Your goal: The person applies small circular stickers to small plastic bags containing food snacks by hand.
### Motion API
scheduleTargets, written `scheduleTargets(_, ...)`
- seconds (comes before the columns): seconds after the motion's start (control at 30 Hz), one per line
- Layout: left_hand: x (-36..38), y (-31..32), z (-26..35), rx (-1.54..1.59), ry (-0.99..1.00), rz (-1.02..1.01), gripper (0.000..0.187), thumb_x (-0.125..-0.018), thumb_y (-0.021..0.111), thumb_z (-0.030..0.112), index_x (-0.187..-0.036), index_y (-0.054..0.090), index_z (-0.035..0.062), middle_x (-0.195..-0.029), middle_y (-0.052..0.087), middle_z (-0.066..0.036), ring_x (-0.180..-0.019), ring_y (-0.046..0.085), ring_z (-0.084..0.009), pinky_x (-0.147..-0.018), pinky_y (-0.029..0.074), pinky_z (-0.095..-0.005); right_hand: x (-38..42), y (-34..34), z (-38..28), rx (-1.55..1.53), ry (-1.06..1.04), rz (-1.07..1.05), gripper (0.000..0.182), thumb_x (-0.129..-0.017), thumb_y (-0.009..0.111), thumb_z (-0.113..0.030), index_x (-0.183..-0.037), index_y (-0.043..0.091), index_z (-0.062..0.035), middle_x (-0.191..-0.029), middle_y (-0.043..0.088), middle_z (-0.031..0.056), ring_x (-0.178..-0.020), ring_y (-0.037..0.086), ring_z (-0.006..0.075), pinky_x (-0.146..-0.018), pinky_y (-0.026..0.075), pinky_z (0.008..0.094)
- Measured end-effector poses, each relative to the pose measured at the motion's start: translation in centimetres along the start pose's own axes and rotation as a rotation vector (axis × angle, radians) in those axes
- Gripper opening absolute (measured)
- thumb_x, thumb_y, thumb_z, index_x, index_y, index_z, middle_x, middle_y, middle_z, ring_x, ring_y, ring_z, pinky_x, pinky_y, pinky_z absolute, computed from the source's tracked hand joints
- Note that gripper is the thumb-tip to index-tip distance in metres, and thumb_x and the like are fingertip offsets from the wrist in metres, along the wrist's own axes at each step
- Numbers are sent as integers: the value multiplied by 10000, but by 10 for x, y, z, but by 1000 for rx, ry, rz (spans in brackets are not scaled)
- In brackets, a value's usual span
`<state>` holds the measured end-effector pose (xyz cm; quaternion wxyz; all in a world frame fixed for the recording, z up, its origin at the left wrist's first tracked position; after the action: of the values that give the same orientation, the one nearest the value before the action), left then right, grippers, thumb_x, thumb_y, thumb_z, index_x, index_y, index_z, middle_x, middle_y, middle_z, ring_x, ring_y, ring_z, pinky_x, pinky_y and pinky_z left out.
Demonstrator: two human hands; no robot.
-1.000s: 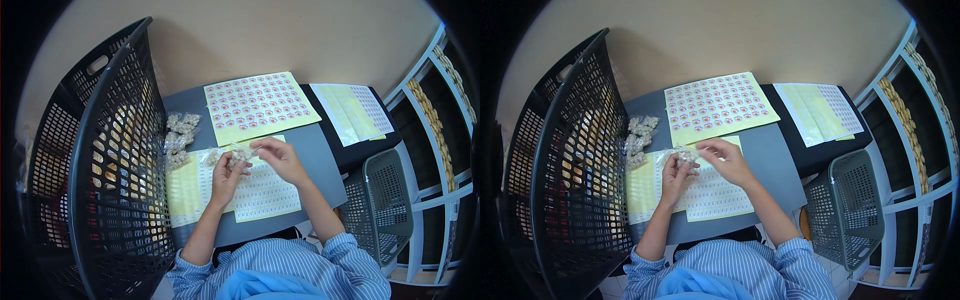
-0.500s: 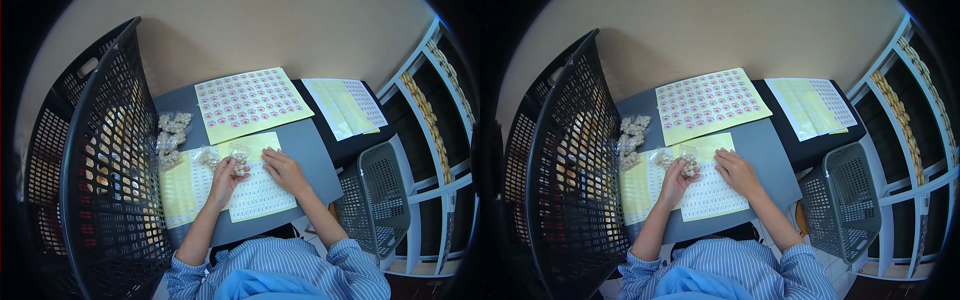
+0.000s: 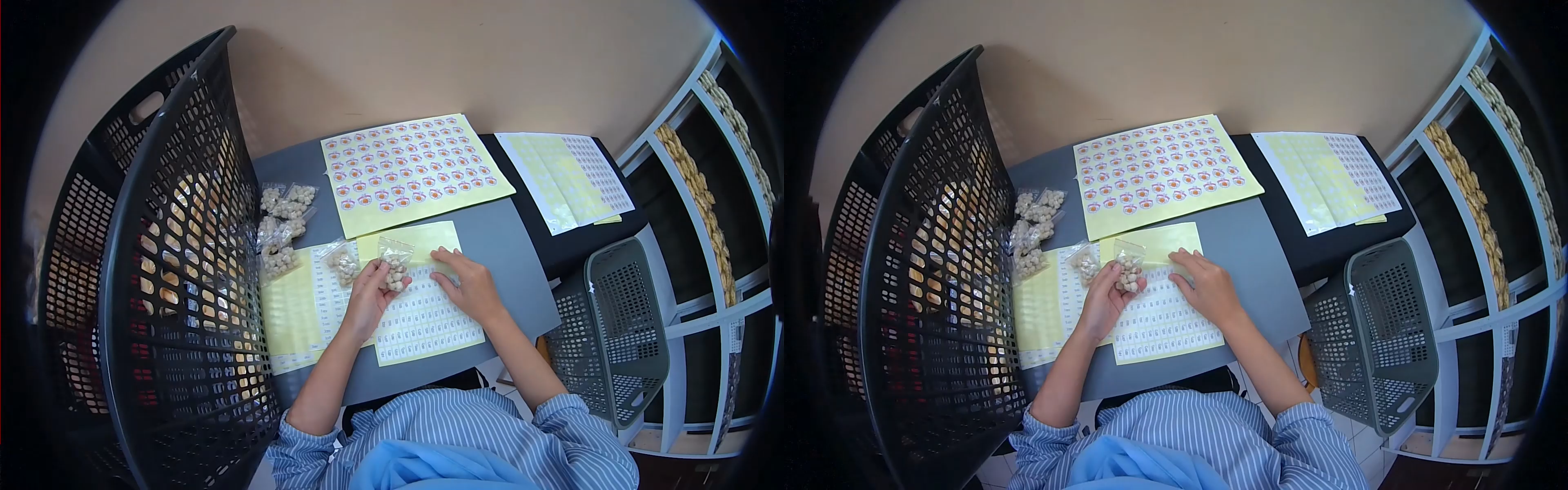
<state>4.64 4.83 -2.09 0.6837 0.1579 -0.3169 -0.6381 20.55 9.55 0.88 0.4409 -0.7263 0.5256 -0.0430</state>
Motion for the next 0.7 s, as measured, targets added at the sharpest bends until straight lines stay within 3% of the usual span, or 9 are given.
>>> scheduleTargets(0.1,1,1,1,-7,-4,10,271,-919,342,196,-1079,432,-3,-970,539,-100,-869,566,-162,-799,462,-285,0,3,2,27,-100,-10,166,-732,618,-77,-894,596,-53,-966,612,92,-973,562,241,-876,435,366)
scheduleTargets(0.57,-1,1,1,-11,0,16,255,-908,367,164,-1084,423,-13,-959,539,-95,-850,572,-156,-783,472,-276,-2,0,2,-93,-76,-36,76,-731,594,-23,-782,538,-17,-989,599,114,-1002,546,270,-859,439,360)
scheduleTargets(0.63,-3,-2,1,-167,48,26,273,-888,412,125,-1120,410,-19,-985,540,-103,-865,574,-156,-762,481,-269,-2,-3,6,-154,-70,-45,71,-732,587,-15,-780,536,-12,-990,595,125,-998,550,278,-851,441,347)
scheduleTargets(0.7,-1,1,6,-260,84,11,294,-868,446,98,-1136,408,-17,-995,541,-107,-857,578,-153,-743,482,-257,-2,-12,10,-320,-63,111,107,-733,582,-6,-827,530,-2,-959,591,133,-938,575,246,-816,448,314)
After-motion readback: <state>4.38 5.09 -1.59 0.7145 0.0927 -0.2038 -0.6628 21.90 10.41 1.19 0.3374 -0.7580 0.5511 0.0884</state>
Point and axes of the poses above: each hand's wrist, its own x-axis away from the middle knuckle, its own y-axis out of the palm, z = x × y, the point moved 4 cm from there along -x, towards the middle knuckle
